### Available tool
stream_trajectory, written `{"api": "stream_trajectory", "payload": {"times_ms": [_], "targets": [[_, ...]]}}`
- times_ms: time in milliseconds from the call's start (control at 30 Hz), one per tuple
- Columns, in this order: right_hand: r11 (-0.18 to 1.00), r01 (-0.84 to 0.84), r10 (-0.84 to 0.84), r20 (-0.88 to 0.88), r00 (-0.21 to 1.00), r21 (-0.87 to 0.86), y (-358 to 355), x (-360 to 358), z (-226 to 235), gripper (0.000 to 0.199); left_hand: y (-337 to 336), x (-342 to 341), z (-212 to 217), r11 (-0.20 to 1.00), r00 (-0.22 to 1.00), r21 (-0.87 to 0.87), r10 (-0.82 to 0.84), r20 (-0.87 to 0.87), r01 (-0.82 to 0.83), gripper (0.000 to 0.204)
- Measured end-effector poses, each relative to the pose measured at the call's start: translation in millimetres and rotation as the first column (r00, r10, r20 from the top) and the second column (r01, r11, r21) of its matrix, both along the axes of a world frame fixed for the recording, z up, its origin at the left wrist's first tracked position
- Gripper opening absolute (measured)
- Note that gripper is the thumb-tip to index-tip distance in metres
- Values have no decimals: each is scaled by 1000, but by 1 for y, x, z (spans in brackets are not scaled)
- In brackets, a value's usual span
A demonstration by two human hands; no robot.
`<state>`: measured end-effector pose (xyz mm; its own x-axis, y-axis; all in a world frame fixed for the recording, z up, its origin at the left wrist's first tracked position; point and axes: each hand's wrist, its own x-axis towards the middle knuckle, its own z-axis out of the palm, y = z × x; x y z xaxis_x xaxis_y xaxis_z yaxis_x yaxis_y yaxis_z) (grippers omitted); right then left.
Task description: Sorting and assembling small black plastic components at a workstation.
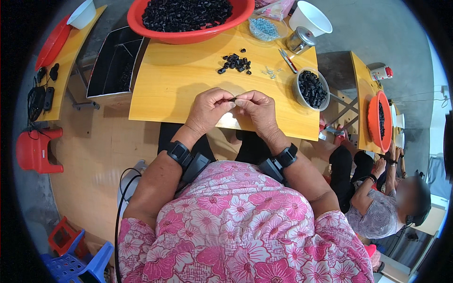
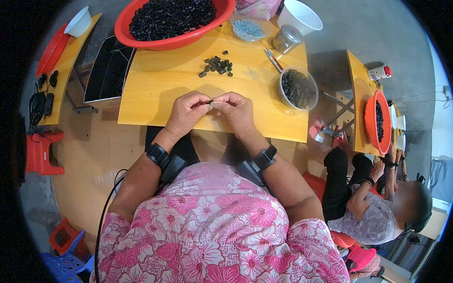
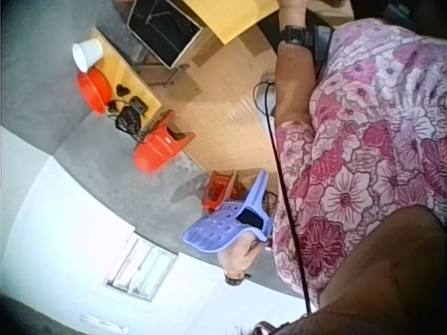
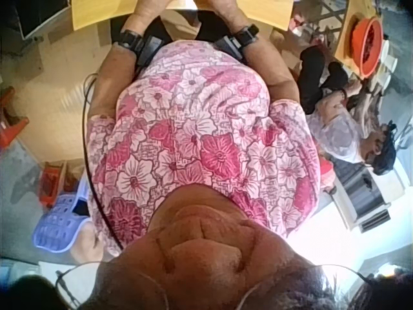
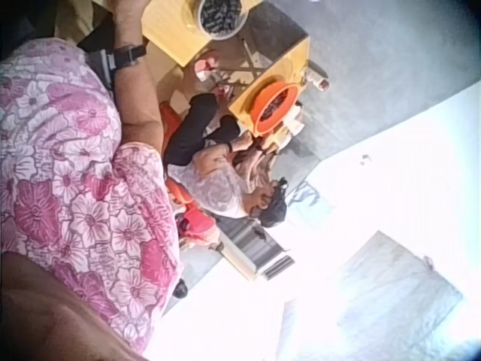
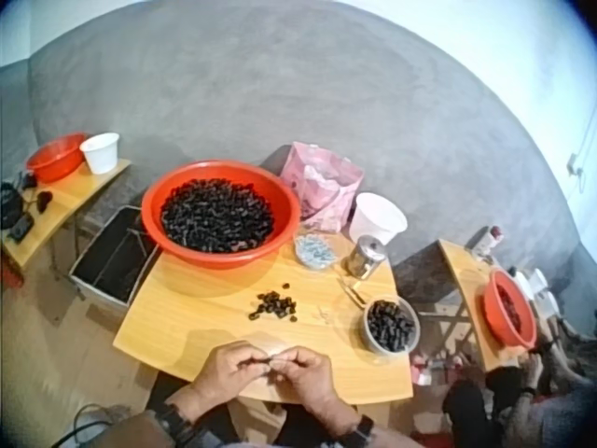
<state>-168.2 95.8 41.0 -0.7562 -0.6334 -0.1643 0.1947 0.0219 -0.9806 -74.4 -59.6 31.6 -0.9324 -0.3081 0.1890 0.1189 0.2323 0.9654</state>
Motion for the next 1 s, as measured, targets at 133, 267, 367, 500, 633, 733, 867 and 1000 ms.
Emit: {"api": "stream_trajectory", "payload": {"times_ms": [133, 267, 367, 500, 633, 733, 867, 1000], "targets": [[999, 42, -41, 56, 998, -17, -4, 6, 2, 9, -1, 0, -4, 997, 1000, 80, 7, 13, -8, 10], [999, 49, -48, -103, 994, 4, 2, 5, 0, 13, 0, -1, -6, 982, 999, 187, -9, 36, 2, 9], [999, 29, -14, -324, 946, 42, 0, 11, 6, 18, -2, 1, -6, 980, 999, 201, -5, 46, -5, 9], [997, 53, -16, -484, 875, 63, -5, 12, 5, 21, -3, 1, -6, 969, 998, 246, -12, 59, -3, 9], [998, 53, -24, -503, 864, 43, -8, 13, 7, 21, -4, -1, -12, 977, 999, 211, -14, 36, 6, 8], [996, 66, -34, -392, 919, 68, -6, 12, 3, 21, -3, 0, -10, 977, 999, 213, -13, 45, 4, 7], [999, 47, -45, -352, 935, -3, -5, 12, 2, 21, -3, 1, -10, 959, 999, 284, -7, 48, -7, 9], [999, 4, 14, -393, 920, 44, 0, 10, -1, 24, -4, -1, -14, 978, 998, 208, -30, 48, 19, 10]]}}
